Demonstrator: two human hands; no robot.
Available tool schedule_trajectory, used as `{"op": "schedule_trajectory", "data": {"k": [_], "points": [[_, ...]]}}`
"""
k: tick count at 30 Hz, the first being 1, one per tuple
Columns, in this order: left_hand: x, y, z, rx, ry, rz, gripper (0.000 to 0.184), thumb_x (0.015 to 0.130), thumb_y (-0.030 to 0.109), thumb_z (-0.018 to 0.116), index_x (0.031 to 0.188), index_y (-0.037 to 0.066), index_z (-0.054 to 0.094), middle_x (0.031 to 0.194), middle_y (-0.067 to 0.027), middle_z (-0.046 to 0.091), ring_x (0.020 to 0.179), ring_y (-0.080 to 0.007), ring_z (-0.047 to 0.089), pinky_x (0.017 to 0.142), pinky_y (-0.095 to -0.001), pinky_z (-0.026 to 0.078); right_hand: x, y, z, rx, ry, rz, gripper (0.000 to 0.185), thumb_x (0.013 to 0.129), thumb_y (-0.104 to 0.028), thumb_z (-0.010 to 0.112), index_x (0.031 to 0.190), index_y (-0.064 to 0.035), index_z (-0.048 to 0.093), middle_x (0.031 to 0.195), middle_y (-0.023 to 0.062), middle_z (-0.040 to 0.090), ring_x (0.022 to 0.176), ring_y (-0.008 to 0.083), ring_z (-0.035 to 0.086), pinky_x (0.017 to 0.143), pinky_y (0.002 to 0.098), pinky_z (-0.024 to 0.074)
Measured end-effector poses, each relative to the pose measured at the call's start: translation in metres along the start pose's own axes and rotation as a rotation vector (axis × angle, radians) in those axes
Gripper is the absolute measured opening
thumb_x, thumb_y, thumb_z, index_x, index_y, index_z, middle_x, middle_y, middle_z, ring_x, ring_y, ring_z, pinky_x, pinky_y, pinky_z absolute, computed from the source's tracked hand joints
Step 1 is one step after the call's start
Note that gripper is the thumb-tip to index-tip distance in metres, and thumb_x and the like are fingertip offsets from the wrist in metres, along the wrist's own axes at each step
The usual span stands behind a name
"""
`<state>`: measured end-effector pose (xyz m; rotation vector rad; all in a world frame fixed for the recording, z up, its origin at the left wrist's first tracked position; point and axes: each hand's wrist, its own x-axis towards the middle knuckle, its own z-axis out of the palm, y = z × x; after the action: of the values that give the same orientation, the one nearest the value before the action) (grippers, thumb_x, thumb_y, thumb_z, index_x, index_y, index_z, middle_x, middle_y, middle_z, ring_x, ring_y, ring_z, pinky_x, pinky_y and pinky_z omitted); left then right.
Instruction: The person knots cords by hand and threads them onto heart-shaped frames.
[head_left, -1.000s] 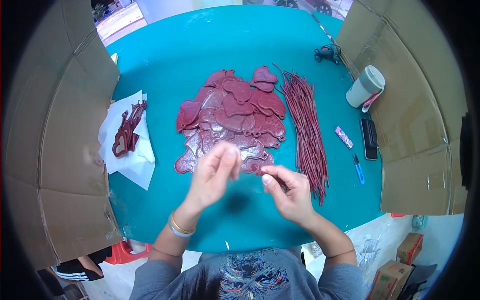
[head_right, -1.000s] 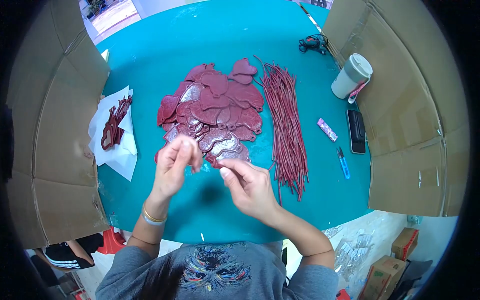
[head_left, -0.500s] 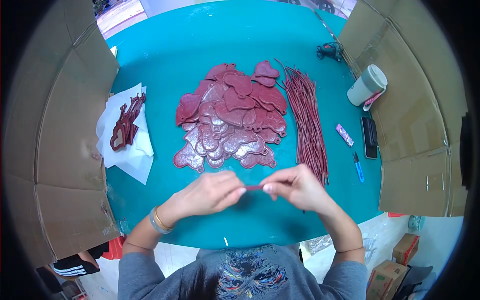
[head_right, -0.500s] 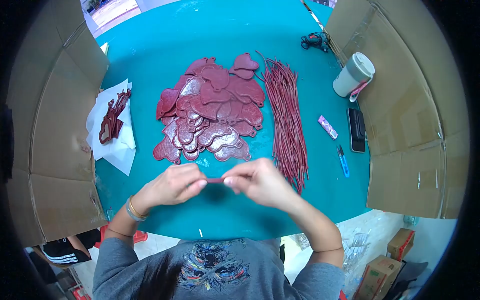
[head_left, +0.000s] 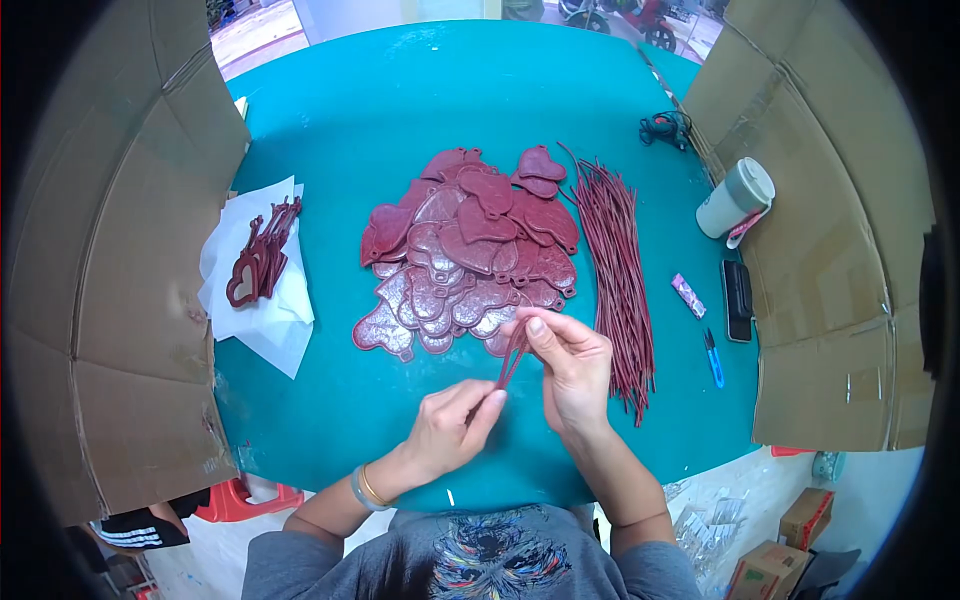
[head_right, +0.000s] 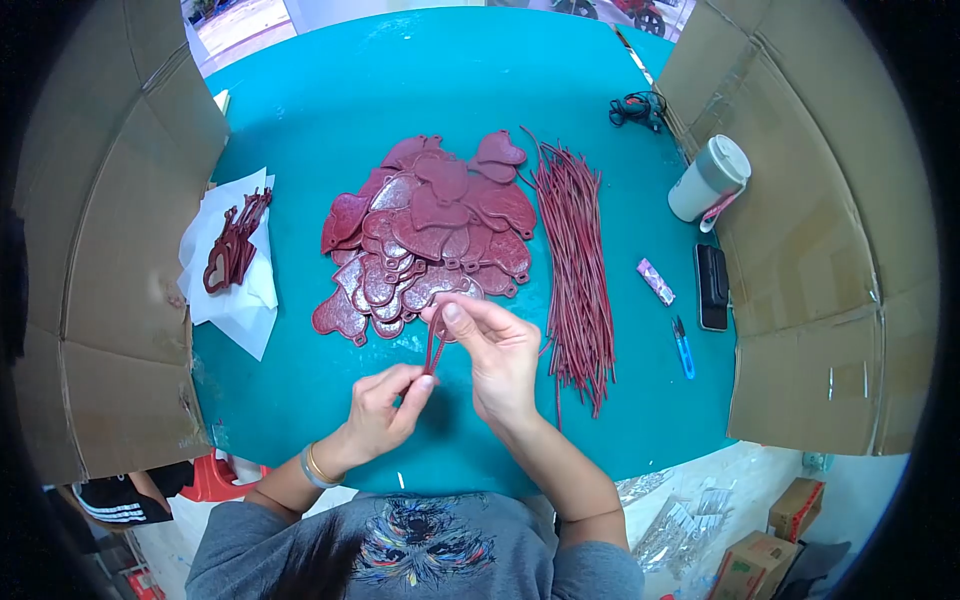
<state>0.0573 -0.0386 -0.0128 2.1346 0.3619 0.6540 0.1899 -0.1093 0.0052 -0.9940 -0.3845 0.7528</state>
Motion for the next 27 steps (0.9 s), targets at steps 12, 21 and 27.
{"op": "schedule_trajectory", "data": {"k": [12,21,27], "points": [[0.048,0.007,-0.038,-0.723,-0.118,-0.338,0.021,0.078,0.009,0.067,0.094,-0.001,0.059,0.091,-0.0078,0.062,0.082,-0.0113,0.060,0.071,-0.0243,0.049,0.000,-0.009,-0.004,-0.119,-0.180,0.192,0.012,0.079,-0.005,0.065,0.087,0.0041,0.062,0.084,0.0105,0.065,0.073,0.0145,0.062,0.067,0.0255,0.0511],[0.052,-0.004,-0.040,-0.673,-0.023,-0.323,0.016,0.079,0.004,0.065,0.095,0.000,0.065,0.089,-0.0083,0.064,0.078,-0.0100,0.059,0.069,-0.0226,0.049,-0.011,-0.020,0.001,-0.257,-0.252,0.237,0.032,0.081,-0.003,0.062,0.110,-0.0005,0.050,0.081,0.0091,0.063,0.061,0.0082,0.056,0.052,0.0192,0.0429],[0.054,-0.012,-0.036,-0.726,0.030,-0.124,0.017,0.075,0.003,0.068,0.091,0.000,0.066,0.085,-0.0092,0.065,0.075,-0.0109,0.059,0.065,-0.0222,0.048,-0.018,-0.014,0.002,-0.641,-0.219,-0.247,0.035,0.077,-0.003,0.066,0.111,-0.0010,0.057,0.076,0.0081,0.061,0.057,0.0095,0.053,0.052,0.0223,0.0429]]}}
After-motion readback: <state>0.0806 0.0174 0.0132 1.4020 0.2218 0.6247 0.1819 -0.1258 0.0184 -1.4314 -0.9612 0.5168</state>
